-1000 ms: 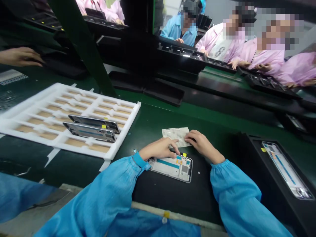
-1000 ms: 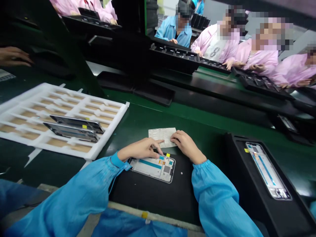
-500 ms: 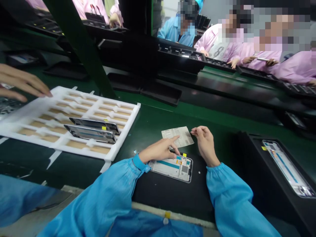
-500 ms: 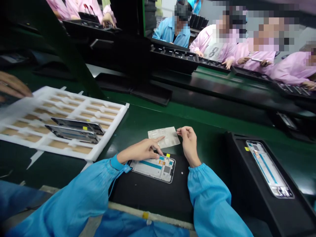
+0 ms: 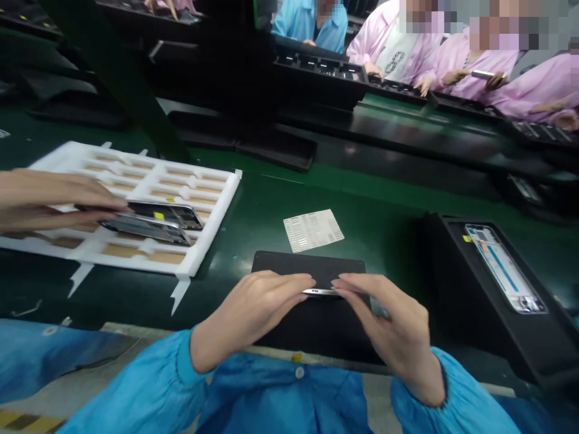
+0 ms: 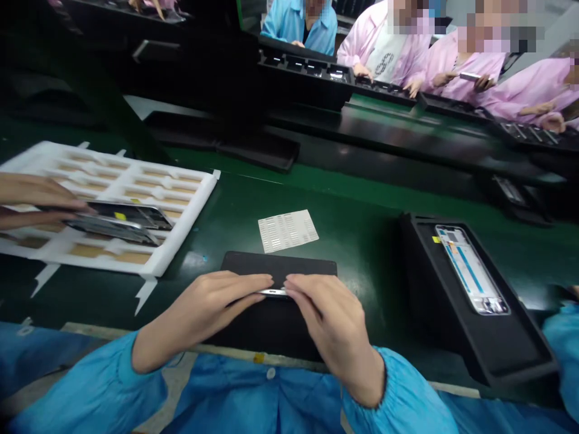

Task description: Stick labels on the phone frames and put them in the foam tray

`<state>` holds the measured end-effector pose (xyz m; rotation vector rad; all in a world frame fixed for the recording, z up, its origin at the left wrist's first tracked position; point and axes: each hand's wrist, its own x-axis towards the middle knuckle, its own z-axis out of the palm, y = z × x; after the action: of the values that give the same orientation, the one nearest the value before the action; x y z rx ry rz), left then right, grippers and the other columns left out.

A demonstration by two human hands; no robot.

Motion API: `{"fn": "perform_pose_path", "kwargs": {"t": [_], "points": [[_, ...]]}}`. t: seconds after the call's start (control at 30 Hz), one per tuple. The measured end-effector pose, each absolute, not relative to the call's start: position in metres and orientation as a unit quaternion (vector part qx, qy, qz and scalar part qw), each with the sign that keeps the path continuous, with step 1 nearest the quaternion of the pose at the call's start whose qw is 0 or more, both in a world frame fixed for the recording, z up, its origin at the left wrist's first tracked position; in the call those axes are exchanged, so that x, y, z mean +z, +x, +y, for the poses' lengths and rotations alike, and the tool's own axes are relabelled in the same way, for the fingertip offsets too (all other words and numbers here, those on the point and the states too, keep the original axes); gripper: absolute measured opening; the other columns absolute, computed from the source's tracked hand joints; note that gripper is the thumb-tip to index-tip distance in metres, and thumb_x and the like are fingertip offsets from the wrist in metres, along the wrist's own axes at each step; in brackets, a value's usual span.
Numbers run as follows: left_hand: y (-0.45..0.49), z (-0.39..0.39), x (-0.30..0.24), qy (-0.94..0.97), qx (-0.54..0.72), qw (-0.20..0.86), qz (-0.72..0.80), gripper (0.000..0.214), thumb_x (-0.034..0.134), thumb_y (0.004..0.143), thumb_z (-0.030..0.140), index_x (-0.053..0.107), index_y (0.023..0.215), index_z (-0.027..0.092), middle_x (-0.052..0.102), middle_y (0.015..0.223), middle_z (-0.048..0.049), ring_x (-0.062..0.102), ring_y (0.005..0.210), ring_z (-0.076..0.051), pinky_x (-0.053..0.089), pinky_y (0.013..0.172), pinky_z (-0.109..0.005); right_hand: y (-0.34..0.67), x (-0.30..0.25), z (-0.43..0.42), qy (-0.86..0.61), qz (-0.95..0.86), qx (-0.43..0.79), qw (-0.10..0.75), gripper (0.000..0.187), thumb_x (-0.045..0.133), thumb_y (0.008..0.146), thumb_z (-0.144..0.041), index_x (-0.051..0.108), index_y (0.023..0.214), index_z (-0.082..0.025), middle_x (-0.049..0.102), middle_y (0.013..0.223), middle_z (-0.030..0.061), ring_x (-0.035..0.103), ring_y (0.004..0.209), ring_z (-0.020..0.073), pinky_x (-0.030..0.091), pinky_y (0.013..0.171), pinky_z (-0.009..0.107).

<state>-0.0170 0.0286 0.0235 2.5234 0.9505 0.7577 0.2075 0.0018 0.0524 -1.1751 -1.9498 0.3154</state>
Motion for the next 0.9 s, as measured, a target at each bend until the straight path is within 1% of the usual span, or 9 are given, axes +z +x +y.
{"fn": "perform_pose_path", "kwargs": {"t": [0.03,0.1,0.2,0.33,0.53,0.63,0.77,0.83,0.9], "points": [[-0.020,0.027,0.023,0.885,0.278,0.168,0.334,0.024,0.053,0.099,0.023,0.061,0.121,0.018,0.073,0.115,-0.0034,0.072,0.094,-0.018,0.056,0.076,-0.030,0.206,0.052,-0.001,-0.452,-0.798,0.113,0.383,0.029,0.065,0.088,-0.007,0.064,0.113,-0.022,0.074,0.100,0.0025,0.070,0.090,0.0169,0.057,0.081,0.031],[-0.025,0.026,0.022,0.878,0.299,0.166,0.334,0.020,0.054,0.098,0.022,0.063,0.116,0.018,0.074,0.111,-0.0024,0.073,0.092,-0.017,0.055,0.075,-0.029,0.205,0.049,-0.003,-0.437,-0.828,0.090,0.338,0.028,0.062,0.090,-0.007,0.062,0.115,-0.019,0.074,0.101,0.0049,0.068,0.093,0.0179,0.055,0.081,0.032],[-0.027,0.024,0.018,0.872,0.321,0.167,0.330,0.017,0.054,0.098,0.020,0.064,0.112,0.018,0.074,0.110,-0.0016,0.073,0.093,-0.016,0.055,0.076,-0.028,0.202,0.047,-0.001,-0.435,-0.851,0.073,0.286,0.019,0.059,0.093,-0.011,0.063,0.110,-0.017,0.073,0.099,0.0063,0.067,0.091,0.0184,0.054,0.080,0.033],[-0.024,0.022,0.015,0.869,0.328,0.171,0.328,0.017,0.054,0.098,0.018,0.063,0.111,0.018,0.074,0.110,-0.0023,0.072,0.093,-0.016,0.055,0.077,-0.029,0.197,0.048,-0.001,-0.449,-0.858,0.063,0.241,0.015,0.055,0.095,-0.013,0.064,0.107,-0.016,0.072,0.097,0.0066,0.068,0.088,0.0191,0.054,0.077,0.033],[-0.025,0.022,0.015,0.870,0.343,0.168,0.311,0.017,0.048,0.100,0.016,0.063,0.109,0.015,0.075,0.109,-0.0048,0.073,0.096,-0.017,0.055,0.076,-0.029,0.191,0.054,-0.007,-0.462,-0.866,0.070,0.180,0.022,0.049,0.095,-0.011,0.060,0.114,-0.016,0.072,0.100,0.0083,0.068,0.089,0.0216,0.056,0.078,0.034],[-0.026,0.020,0.015,0.871,0.344,0.171,0.306,0.020,0.044,0.101,0.016,0.062,0.109,0.016,0.074,0.110,-0.0053,0.072,0.098,-0.017,0.055,0.076,-0.029,0.186,0.059,-0.008,-0.466,-0.872,0.057,0.142,0.024,0.045,0.095,-0.011,0.060,0.113,-0.015,0.071,0.098,0.0098,0.068,0.084,0.0234,0.057,0.073,0.036],[-0.026,0.018,0.014,0.868,0.347,0.168,0.312,0.020,0.045,0.101,0.017,0.062,0.111,0.016,0.074,0.109,-0.0047,0.072,0.097,-0.017,0.054,0.076,-0.029,0.179,0.062,-0.007,-0.471,-0.872,0.052,0.121,0.025,0.045,0.094,-0.011,0.062,0.111,-0.014,0.071,0.092,0.0105,0.068,0.078,0.0243,0.058,0.068,0.038],[-0.026,0.017,0.014,0.870,0.345,0.166,0.311,0.019,0.046,0.101,0.016,0.061,0.112,0.016,0.074,0.109,-0.0043,0.072,0.097,-0.017,0.054,0.076,-0.029,0.179,0.060,-0.007,-0.477,-0.869,0.064,0.117,0.025,0.045,0.095,-0.013,0.061,0.114,-0.015,0.071,0.094,0.0102,0.067,0.080,0.0239,0.059,0.070,0.039],[-0.026,0.017,0.014,0.873,0.341,0.164,0.308,0.019,0.046,0.101,0.016,0.061,0.111,0.016,0.074,0.109,-0.0037,0.072,0.095,-0.017,0.053,0.075,-0.029,0.180,0.058,-0.008,-0.480,-0.864,0.077,0.131,0.029,0.047,0.096,-0.016,0.057,0.123,-0.016,0.071,0.101,0.0105,0.067,0.086,0.0234,0.059,0.075,0.039]]}}
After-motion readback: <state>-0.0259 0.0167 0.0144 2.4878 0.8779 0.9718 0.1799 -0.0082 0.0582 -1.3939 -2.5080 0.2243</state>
